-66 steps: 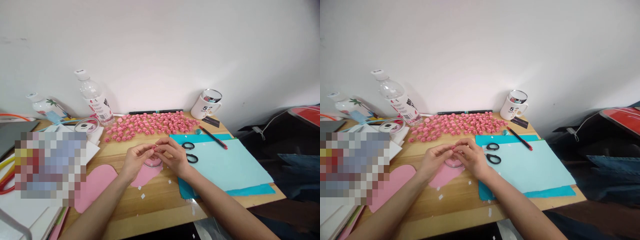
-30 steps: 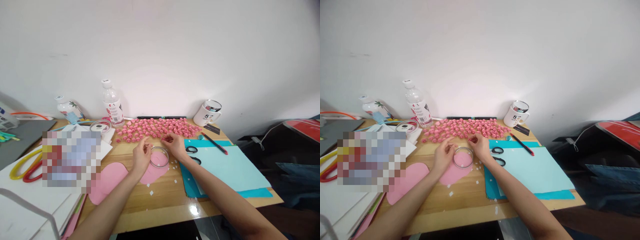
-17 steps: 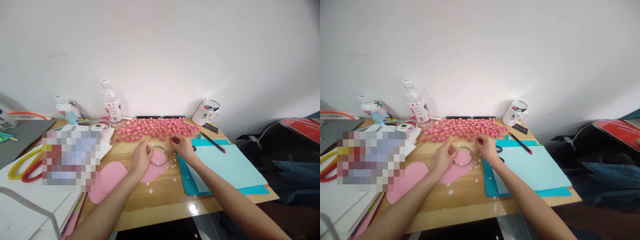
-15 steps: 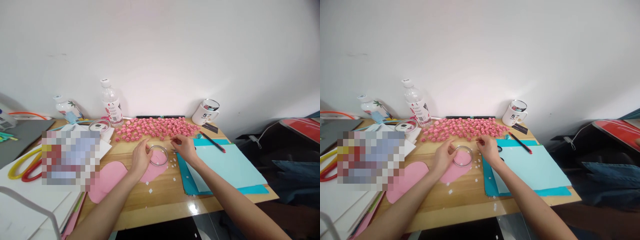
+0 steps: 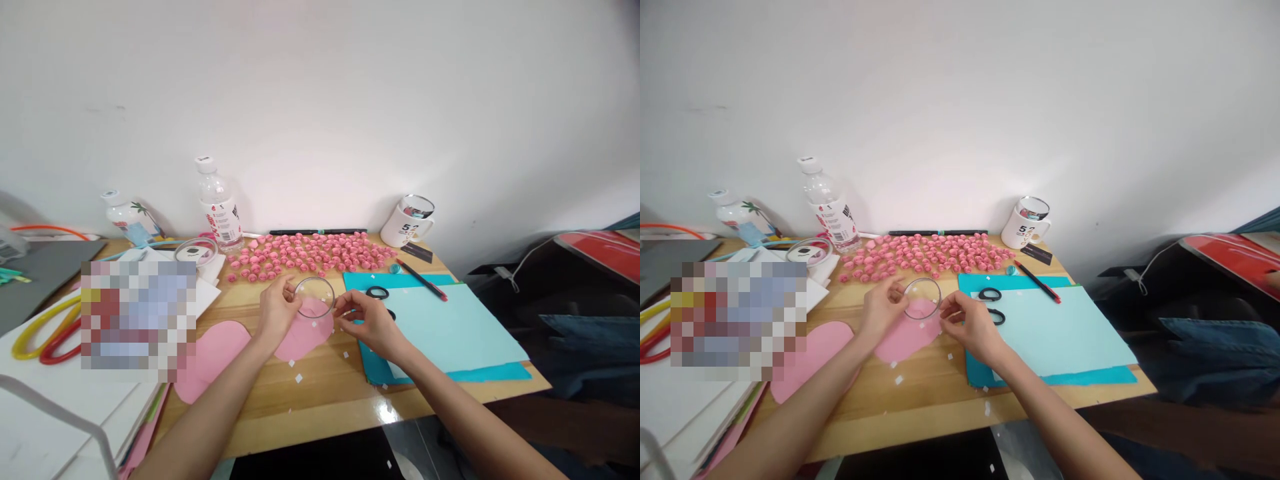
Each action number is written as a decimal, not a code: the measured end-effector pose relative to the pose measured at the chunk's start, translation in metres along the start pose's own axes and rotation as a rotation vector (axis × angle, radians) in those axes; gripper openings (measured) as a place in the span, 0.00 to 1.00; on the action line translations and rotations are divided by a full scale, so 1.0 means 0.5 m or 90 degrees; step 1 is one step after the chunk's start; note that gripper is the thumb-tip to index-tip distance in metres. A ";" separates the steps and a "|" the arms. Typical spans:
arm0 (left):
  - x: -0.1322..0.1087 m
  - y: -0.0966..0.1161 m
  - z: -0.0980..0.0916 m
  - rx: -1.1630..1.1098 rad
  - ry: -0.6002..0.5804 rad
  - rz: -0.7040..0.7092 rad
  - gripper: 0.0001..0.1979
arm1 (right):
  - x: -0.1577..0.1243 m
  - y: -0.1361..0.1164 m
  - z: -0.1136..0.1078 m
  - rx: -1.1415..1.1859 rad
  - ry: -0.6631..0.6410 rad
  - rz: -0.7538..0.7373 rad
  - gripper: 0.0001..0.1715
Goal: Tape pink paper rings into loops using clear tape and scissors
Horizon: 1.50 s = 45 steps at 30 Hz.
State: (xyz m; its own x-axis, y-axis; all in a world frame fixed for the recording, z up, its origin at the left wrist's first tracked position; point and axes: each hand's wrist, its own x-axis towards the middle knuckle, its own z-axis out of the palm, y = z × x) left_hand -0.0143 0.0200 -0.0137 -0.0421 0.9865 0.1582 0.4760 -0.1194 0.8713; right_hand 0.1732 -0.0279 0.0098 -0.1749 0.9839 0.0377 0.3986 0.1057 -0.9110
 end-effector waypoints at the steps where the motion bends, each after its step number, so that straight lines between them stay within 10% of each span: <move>1: 0.000 0.002 -0.001 -0.001 0.004 -0.001 0.20 | -0.001 -0.004 0.004 0.030 -0.009 0.006 0.08; 13: -0.013 0.013 0.002 -0.007 -0.086 0.086 0.09 | 0.022 0.011 -0.017 0.229 0.171 0.122 0.24; 37: -0.025 0.004 -0.005 0.219 -0.224 0.180 0.21 | -0.004 -0.001 -0.010 0.092 -0.284 0.100 0.06; 40: -0.025 0.001 -0.004 0.242 -0.232 0.172 0.22 | 0.000 0.005 -0.018 0.071 -0.236 0.077 0.08; 45: -0.025 -0.004 -0.004 0.263 -0.237 0.216 0.25 | 0.020 0.013 -0.040 0.124 0.073 0.099 0.16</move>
State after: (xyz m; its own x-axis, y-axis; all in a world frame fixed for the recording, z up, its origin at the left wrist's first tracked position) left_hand -0.0166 0.0076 -0.0164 0.4414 0.8834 0.1574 0.7112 -0.4513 0.5390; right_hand 0.1920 -0.0143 0.0125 -0.0181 0.9972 -0.0726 0.2306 -0.0665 -0.9708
